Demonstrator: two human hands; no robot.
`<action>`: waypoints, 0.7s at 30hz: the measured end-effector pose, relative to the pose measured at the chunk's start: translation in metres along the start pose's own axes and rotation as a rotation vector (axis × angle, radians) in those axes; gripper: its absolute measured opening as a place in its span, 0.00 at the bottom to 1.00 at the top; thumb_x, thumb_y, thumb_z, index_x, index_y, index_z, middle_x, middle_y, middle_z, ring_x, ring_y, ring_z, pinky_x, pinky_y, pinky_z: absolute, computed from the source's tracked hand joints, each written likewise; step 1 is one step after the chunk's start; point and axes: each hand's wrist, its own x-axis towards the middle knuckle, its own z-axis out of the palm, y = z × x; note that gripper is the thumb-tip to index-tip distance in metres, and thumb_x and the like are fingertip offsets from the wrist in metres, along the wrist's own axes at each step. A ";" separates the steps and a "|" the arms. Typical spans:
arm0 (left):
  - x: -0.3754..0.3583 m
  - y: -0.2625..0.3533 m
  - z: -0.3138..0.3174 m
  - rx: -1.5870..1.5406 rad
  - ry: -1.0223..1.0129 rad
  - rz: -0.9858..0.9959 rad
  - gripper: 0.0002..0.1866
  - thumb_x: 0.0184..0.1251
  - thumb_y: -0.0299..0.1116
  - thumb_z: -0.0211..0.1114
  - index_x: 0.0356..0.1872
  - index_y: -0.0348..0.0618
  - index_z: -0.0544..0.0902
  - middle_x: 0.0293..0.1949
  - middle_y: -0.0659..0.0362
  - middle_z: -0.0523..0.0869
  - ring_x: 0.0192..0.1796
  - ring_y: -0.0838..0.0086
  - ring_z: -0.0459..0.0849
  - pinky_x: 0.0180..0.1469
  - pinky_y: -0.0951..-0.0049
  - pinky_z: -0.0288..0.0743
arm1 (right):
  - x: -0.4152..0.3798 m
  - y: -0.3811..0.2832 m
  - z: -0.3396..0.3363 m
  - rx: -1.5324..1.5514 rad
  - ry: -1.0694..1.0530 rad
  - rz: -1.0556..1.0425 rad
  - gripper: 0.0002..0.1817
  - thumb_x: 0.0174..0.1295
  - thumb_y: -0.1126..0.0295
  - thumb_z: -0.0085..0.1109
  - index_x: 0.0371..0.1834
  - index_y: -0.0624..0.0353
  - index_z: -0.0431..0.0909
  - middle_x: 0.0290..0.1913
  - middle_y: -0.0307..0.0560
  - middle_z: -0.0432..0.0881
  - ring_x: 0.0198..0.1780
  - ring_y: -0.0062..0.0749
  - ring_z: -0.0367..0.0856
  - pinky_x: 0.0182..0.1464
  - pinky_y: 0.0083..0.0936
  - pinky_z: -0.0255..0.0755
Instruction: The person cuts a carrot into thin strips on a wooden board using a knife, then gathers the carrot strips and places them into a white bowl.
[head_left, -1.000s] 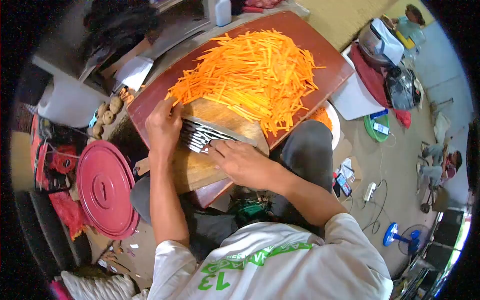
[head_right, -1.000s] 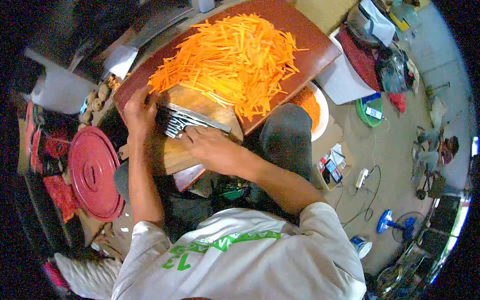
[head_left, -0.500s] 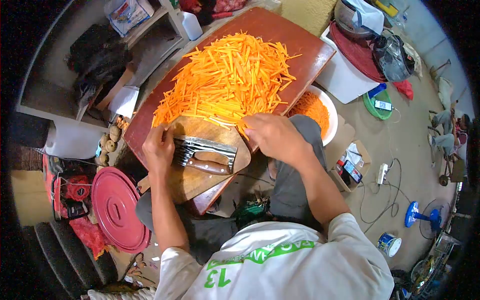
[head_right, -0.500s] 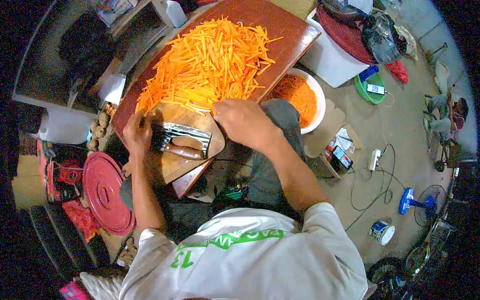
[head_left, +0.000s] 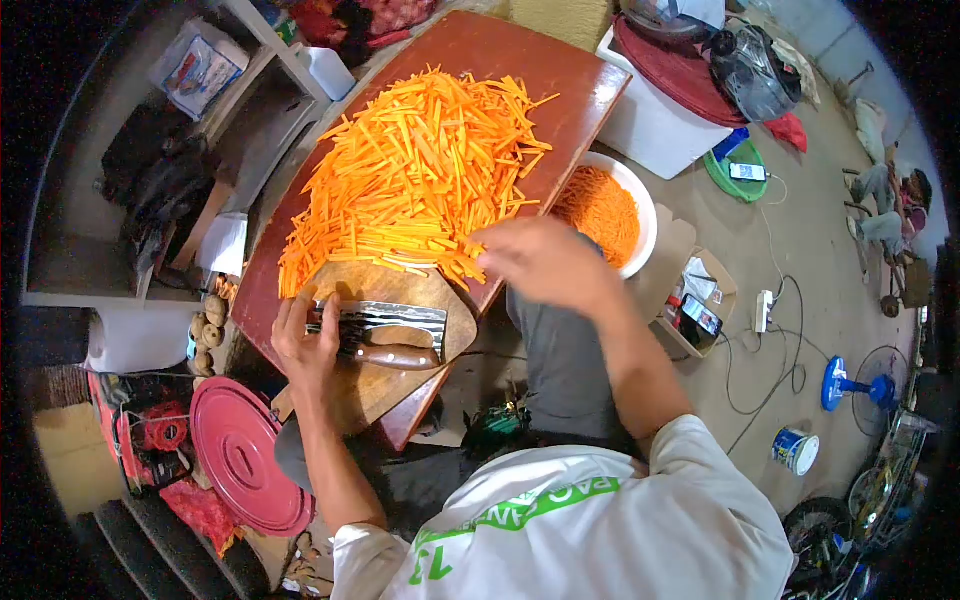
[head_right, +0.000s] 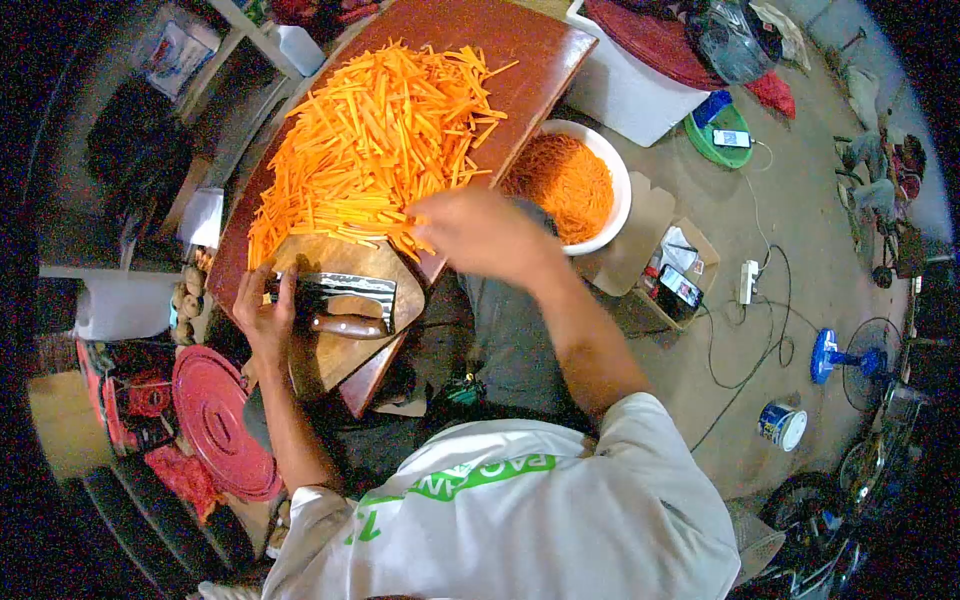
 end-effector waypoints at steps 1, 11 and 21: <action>-0.001 -0.002 -0.001 0.004 -0.005 -0.016 0.13 0.67 0.25 0.82 0.47 0.27 0.91 0.39 0.46 0.91 0.38 0.59 0.90 0.43 0.63 0.83 | -0.009 0.017 -0.009 0.103 0.127 0.016 0.18 0.80 0.65 0.64 0.66 0.64 0.86 0.51 0.56 0.94 0.50 0.42 0.94 0.57 0.35 0.86; -0.002 -0.015 0.006 0.061 0.033 0.101 0.11 0.67 0.25 0.81 0.47 0.32 0.92 0.36 0.48 0.91 0.36 0.55 0.90 0.40 0.60 0.81 | -0.208 0.290 0.055 0.636 0.670 1.006 0.17 0.83 0.60 0.61 0.58 0.65 0.85 0.37 0.39 0.87 0.29 0.27 0.84 0.30 0.30 0.79; 0.003 -0.015 0.020 0.093 0.011 0.118 0.09 0.68 0.25 0.80 0.45 0.33 0.91 0.36 0.46 0.91 0.38 0.49 0.91 0.42 0.55 0.82 | -0.236 0.366 0.109 0.996 0.506 1.086 0.19 0.86 0.59 0.55 0.69 0.61 0.74 0.47 0.48 0.87 0.35 0.35 0.87 0.29 0.33 0.80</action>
